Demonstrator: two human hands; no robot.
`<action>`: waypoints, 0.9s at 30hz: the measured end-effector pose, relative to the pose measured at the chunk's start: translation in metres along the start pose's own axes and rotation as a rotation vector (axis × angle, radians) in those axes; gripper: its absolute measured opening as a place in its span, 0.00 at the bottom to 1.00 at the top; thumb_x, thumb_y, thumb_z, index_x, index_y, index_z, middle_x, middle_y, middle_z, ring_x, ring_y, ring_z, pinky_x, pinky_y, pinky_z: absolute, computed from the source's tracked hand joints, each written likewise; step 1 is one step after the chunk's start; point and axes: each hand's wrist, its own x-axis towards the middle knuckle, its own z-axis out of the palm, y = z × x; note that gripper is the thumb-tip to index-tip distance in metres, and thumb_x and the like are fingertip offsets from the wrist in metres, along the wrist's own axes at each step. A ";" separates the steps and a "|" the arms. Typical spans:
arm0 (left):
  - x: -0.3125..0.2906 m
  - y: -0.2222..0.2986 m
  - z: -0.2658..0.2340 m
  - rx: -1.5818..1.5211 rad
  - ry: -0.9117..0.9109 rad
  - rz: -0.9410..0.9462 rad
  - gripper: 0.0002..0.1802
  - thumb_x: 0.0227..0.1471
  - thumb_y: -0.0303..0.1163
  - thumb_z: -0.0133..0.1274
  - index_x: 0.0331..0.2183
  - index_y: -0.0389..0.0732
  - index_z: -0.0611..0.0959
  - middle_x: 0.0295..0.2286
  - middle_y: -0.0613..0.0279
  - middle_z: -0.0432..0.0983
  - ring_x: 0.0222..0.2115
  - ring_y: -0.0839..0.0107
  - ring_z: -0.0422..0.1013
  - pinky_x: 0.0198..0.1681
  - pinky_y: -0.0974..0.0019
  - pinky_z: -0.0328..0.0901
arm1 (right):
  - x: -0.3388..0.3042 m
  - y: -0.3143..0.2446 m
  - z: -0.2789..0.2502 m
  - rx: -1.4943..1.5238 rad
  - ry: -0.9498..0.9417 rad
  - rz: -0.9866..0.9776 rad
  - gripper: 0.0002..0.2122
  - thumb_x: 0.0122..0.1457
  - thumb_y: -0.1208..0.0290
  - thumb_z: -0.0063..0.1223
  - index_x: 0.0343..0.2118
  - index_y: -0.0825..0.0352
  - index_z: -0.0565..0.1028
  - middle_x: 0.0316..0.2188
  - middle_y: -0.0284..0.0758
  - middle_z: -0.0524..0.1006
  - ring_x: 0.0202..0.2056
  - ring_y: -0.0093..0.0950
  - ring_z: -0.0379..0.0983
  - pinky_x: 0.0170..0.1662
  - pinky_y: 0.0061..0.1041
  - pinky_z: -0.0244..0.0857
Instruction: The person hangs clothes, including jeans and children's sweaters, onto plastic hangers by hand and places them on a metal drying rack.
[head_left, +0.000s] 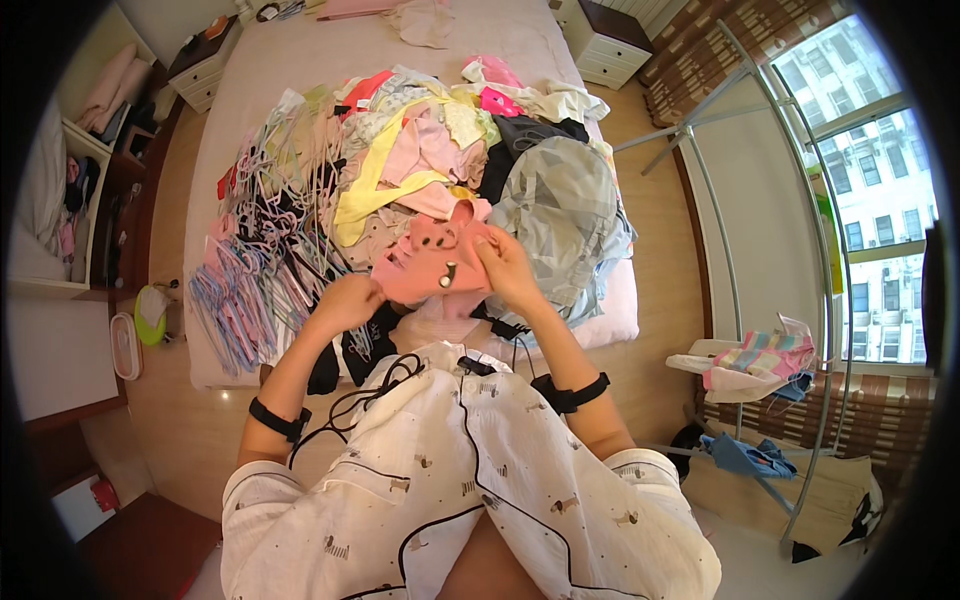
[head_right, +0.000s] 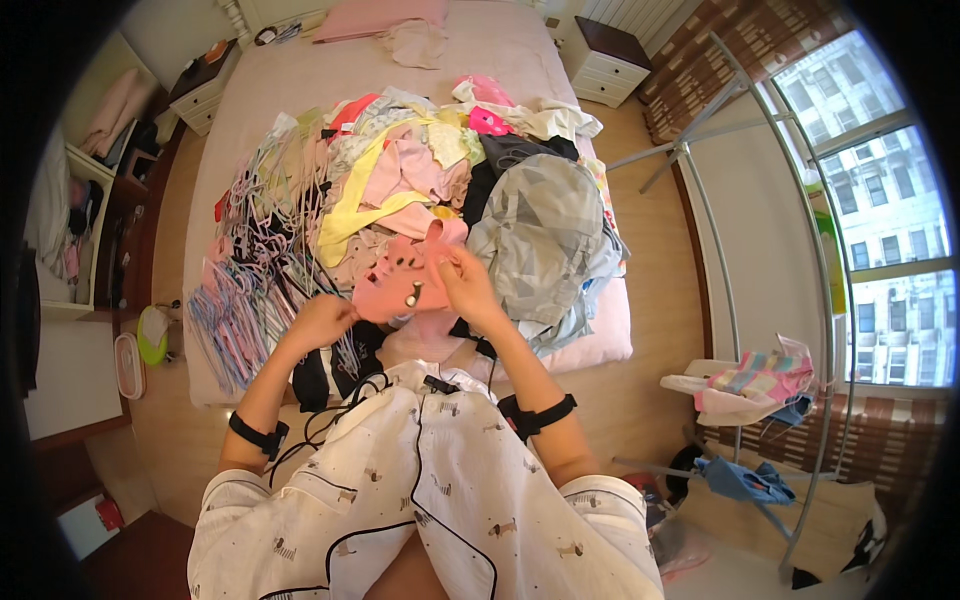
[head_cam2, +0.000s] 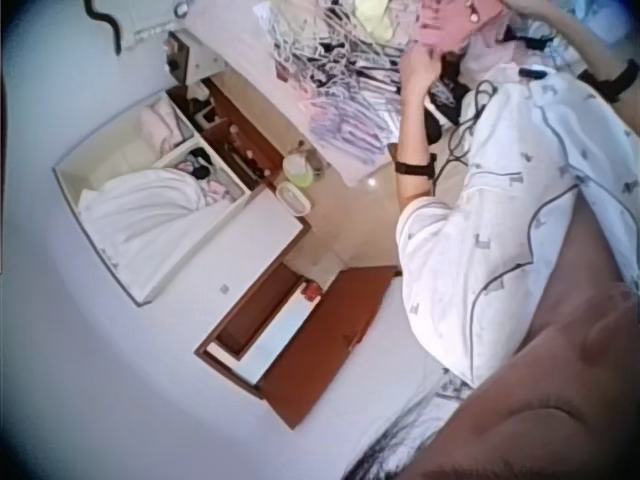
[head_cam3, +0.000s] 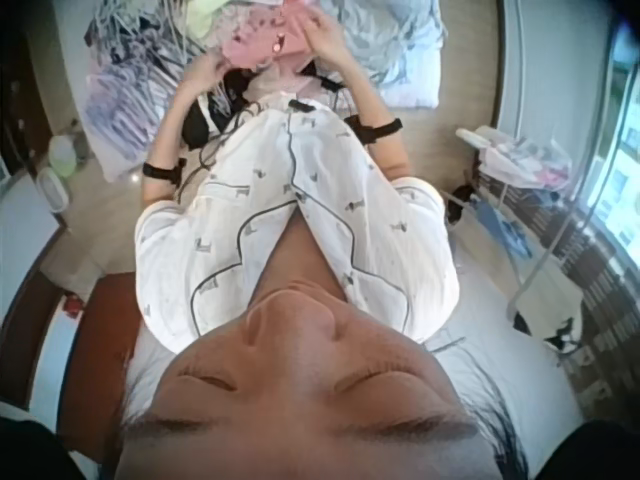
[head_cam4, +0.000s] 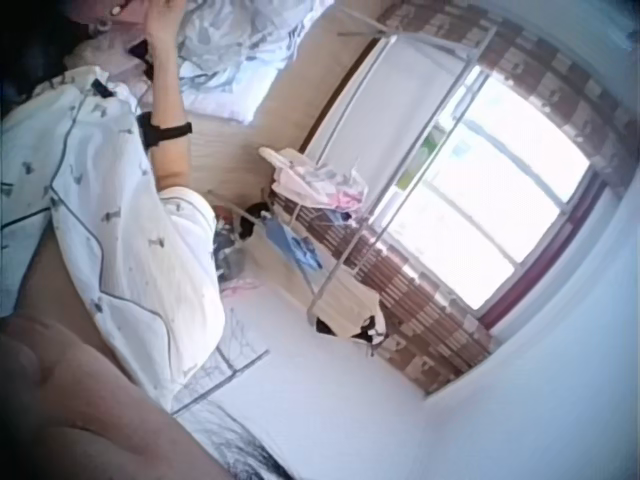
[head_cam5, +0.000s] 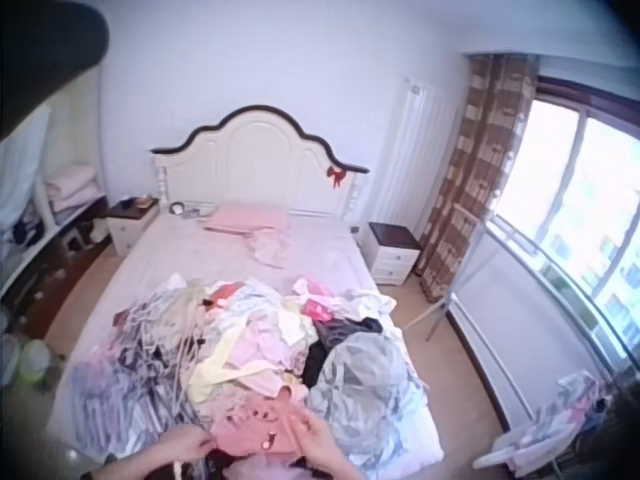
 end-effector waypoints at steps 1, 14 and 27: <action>-0.007 0.006 -0.002 -0.118 0.256 0.148 0.22 0.49 0.28 0.54 0.49 0.44 0.79 0.47 0.49 0.75 0.44 0.53 0.73 0.50 0.59 0.66 | -0.004 -0.016 0.005 -0.057 -0.096 -0.034 0.13 0.65 0.69 0.48 0.48 0.72 0.73 0.35 0.31 0.79 0.35 0.17 0.72 0.40 0.19 0.67; 0.037 -0.007 0.021 -0.585 0.361 0.755 0.17 0.39 0.22 0.60 0.37 0.38 0.85 0.39 0.58 0.80 0.41 0.63 0.74 0.47 0.64 0.67 | -0.054 -0.155 -0.018 -0.538 -0.314 -0.181 0.09 0.56 0.76 0.56 0.40 0.71 0.79 0.26 0.26 0.77 0.30 0.14 0.68 0.33 0.17 0.63; -0.016 -0.016 0.029 -0.589 0.065 0.655 0.25 0.37 0.29 0.70 0.41 0.38 0.80 0.31 0.66 0.79 0.31 0.80 0.71 0.37 0.73 0.67 | -0.081 -0.056 -0.093 -0.308 -0.168 0.081 0.07 0.62 0.77 0.49 0.42 0.72 0.75 0.26 0.23 0.69 0.27 0.12 0.60 0.29 0.14 0.54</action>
